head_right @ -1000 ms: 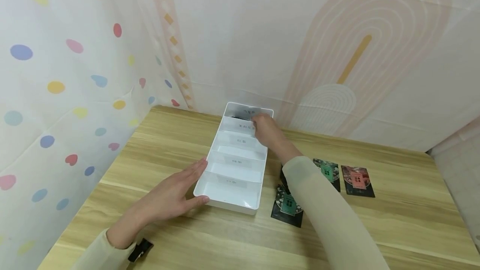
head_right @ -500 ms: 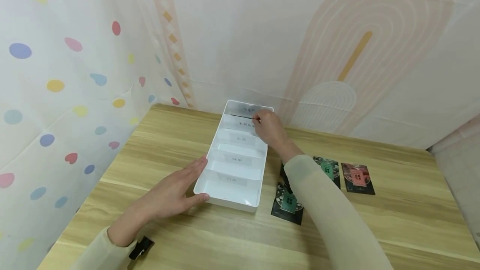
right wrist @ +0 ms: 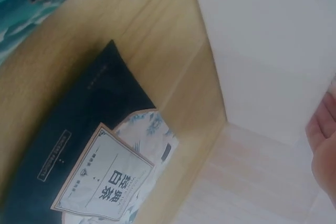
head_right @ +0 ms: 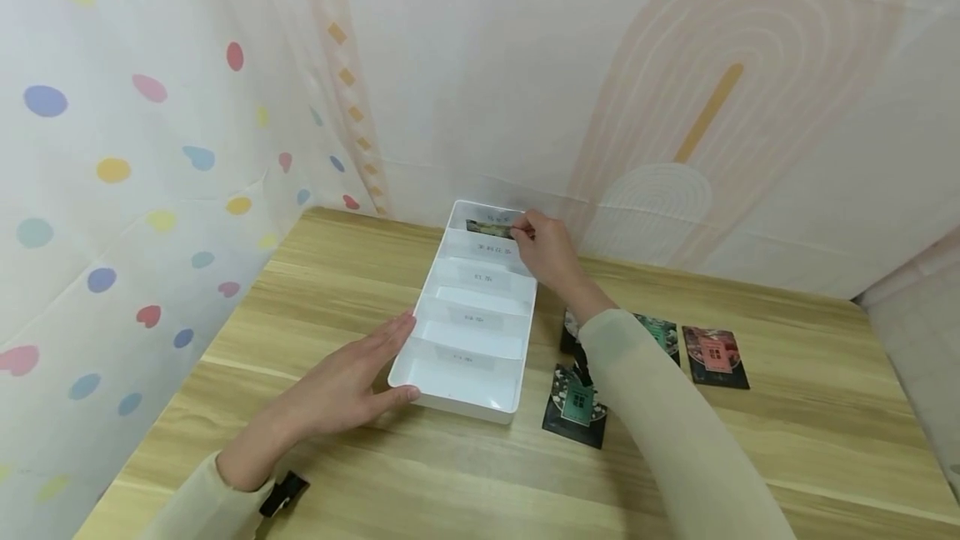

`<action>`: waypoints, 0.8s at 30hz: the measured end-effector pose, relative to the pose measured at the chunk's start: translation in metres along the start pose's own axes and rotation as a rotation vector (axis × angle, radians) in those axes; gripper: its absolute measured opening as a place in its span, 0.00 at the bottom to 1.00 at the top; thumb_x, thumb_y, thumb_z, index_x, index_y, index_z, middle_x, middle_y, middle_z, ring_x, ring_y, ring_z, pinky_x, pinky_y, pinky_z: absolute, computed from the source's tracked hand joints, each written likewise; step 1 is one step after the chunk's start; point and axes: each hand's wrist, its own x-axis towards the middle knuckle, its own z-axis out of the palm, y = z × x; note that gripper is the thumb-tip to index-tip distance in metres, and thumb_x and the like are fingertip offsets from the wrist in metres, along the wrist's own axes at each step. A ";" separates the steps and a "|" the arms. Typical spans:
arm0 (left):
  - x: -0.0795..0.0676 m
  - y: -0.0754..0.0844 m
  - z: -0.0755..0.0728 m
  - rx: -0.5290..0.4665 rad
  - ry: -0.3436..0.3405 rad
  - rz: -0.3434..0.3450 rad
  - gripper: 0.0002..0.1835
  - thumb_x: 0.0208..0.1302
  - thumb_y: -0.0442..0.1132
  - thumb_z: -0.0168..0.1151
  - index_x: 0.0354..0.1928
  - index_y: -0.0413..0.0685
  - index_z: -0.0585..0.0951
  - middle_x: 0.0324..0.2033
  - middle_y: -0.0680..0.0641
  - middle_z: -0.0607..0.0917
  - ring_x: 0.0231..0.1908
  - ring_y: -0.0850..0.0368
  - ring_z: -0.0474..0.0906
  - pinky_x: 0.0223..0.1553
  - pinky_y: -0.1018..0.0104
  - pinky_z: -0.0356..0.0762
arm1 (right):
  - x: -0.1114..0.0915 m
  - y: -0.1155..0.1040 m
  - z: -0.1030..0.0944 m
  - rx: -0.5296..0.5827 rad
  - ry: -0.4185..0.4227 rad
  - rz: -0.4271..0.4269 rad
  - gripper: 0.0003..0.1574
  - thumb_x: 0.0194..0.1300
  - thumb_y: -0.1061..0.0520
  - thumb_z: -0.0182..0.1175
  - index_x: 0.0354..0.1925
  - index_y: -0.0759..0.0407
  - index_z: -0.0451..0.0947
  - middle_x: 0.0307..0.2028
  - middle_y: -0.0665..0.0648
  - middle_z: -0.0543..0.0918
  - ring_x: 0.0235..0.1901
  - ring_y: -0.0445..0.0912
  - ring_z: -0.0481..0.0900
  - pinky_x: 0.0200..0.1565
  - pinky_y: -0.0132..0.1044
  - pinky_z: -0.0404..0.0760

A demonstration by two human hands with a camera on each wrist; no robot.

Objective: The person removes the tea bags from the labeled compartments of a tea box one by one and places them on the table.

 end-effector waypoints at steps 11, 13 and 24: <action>0.004 0.000 0.000 0.000 -0.003 0.003 0.51 0.73 0.65 0.60 0.82 0.38 0.53 0.82 0.42 0.54 0.79 0.42 0.54 0.74 0.42 0.62 | -0.002 -0.010 -0.014 0.061 0.082 -0.009 0.06 0.75 0.67 0.62 0.45 0.72 0.82 0.42 0.69 0.88 0.45 0.62 0.87 0.50 0.50 0.85; 0.005 0.000 0.001 0.000 -0.005 0.004 0.51 0.73 0.65 0.60 0.82 0.38 0.53 0.82 0.42 0.54 0.79 0.42 0.54 0.74 0.42 0.62 | -0.003 -0.011 -0.016 0.057 0.097 -0.015 0.06 0.74 0.67 0.62 0.45 0.72 0.83 0.43 0.69 0.88 0.45 0.62 0.87 0.49 0.49 0.86; 0.006 -0.002 0.002 -0.004 -0.003 0.004 0.52 0.73 0.65 0.60 0.82 0.38 0.53 0.82 0.42 0.53 0.79 0.42 0.55 0.74 0.42 0.63 | -0.007 -0.019 -0.030 0.027 0.224 -0.122 0.05 0.72 0.70 0.63 0.42 0.74 0.83 0.40 0.70 0.88 0.39 0.61 0.88 0.40 0.25 0.81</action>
